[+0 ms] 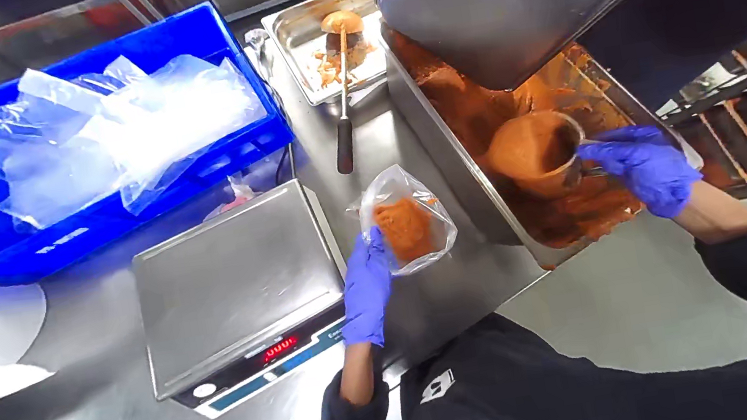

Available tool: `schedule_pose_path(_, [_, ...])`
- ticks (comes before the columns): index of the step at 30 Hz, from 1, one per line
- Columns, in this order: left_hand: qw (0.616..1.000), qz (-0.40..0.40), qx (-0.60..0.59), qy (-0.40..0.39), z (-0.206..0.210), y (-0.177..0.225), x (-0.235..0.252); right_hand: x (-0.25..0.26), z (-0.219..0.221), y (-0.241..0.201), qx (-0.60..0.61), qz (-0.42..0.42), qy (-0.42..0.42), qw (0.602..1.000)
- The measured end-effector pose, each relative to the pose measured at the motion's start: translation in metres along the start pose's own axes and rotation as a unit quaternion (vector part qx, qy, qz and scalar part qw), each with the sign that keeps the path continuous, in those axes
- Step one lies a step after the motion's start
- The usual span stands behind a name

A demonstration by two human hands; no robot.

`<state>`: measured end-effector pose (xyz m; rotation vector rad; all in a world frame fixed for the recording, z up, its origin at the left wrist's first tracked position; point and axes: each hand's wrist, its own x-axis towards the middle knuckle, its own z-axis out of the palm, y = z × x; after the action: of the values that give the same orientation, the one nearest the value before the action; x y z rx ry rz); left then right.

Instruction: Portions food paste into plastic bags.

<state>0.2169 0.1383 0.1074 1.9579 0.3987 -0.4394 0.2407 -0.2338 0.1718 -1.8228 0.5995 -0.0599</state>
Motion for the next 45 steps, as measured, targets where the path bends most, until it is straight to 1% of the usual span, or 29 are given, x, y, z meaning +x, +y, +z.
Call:
schedule_pose_path(2, [1.0,0.004,0.009,-0.004,-0.001,-0.002,0.0,-0.015,-0.011,0.003,0.069,-0.027,0.021,0.997])
schedule_pose_path(4, [1.0,0.004,0.014,-0.008,0.0,0.001,0.001,-0.024,-0.021,0.003,0.1,-0.063,0.032,0.993])
schedule_pose_path(6, [1.0,-0.001,0.015,-0.021,0.0,0.003,0.003,-0.025,-0.021,0.005,0.11,-0.08,0.04,0.99])
schedule_pose_path(8, [0.999,-0.006,0.007,-0.038,0.002,0.0,0.008,-0.022,-0.011,0.008,0.091,-0.074,0.06,0.991])
schedule_pose_path(11, [0.998,-0.002,-0.006,-0.064,0.0,0.0,0.014,-0.025,0.004,-0.004,0.081,-0.078,0.084,0.99])
schedule_pose_path(13, [0.997,0.01,-0.015,-0.074,-0.001,-0.002,0.016,-0.037,0.002,-0.019,0.094,-0.122,0.064,0.986])
schedule_pose_path(15, [0.997,0.017,-0.013,-0.079,-0.001,-0.002,0.015,-0.05,-0.005,-0.035,0.106,-0.189,0.031,0.976])
schedule_pose_path(18, [0.996,0.017,-0.004,-0.088,-0.004,0.001,0.013,-0.069,-0.007,-0.061,0.046,-0.269,0.012,0.962])
schedule_pose_path(20, [0.996,0.023,0.005,-0.088,-0.005,0.003,0.012,-0.087,0.005,-0.081,-0.054,-0.293,0.002,0.955])
schedule_pose_path(21, [0.996,0.026,0.007,-0.088,-0.006,0.003,0.012,-0.098,0.018,-0.09,-0.125,-0.306,-0.007,0.944])
schedule_pose_path(22, [0.996,0.024,0.008,-0.088,-0.005,0.002,0.012,-0.11,0.035,-0.099,-0.206,-0.329,-0.017,0.921])
schedule_pose_path(23, [0.996,0.024,0.008,-0.088,-0.005,0.003,0.013,-0.122,0.056,-0.106,-0.287,-0.364,-0.032,0.886])
schedule_pose_path(24, [0.996,0.027,0.016,-0.089,-0.005,0.003,0.013,-0.129,0.077,-0.108,-0.346,-0.413,-0.052,0.841])
schedule_pose_path(26, [0.991,0.056,0.068,-0.098,-0.007,0.004,0.011,-0.132,0.112,-0.101,-0.429,-0.5,-0.077,0.749])
schedule_pose_path(27, [0.986,0.075,0.106,-0.108,-0.009,0.004,0.011,-0.133,0.126,-0.098,-0.457,-0.521,-0.09,0.715])
schedule_pose_path(28, [0.981,0.088,0.129,-0.113,-0.011,0.005,0.011,-0.136,0.135,-0.096,-0.486,-0.528,-0.1,0.689])
schedule_pose_path(29, [0.982,0.09,0.126,-0.111,-0.011,0.004,0.011,-0.142,0.142,-0.097,-0.518,-0.522,-0.112,0.669])
schedule_pose_path(31, [0.989,0.069,0.086,-0.103,-0.009,0.001,0.014,-0.152,0.151,-0.099,-0.565,-0.516,-0.113,0.634])
schedule_pose_path(33, [0.992,0.039,0.063,-0.101,-0.005,-0.004,0.017,-0.159,0.154,-0.099,-0.59,-0.527,-0.103,0.604])
schedule_pose_path(35, [0.994,0.036,0.042,-0.09,-0.004,-0.007,0.021,-0.16,0.155,-0.1,-0.594,-0.561,-0.088,0.57])
schedule_pose_path(37, [0.995,0.037,0.026,-0.094,-0.005,-0.008,0.021,-0.164,0.156,-0.1,-0.594,-0.584,-0.079,0.548])
schedule_pose_path(40, [0.995,0.035,0.021,-0.091,-0.005,-0.006,0.02,-0.17,0.162,-0.102,-0.607,-0.581,-0.077,0.536])
schedule_pose_path(43, [0.994,0.057,0.038,-0.085,-0.003,-0.012,0.017,-0.175,0.173,-0.102,-0.651,-0.505,-0.137,0.55])
schedule_pose_path(45, [0.991,0.082,0.064,-0.082,-0.004,-0.014,0.016,-0.171,0.178,-0.1,-0.654,-0.495,-0.158,0.549])
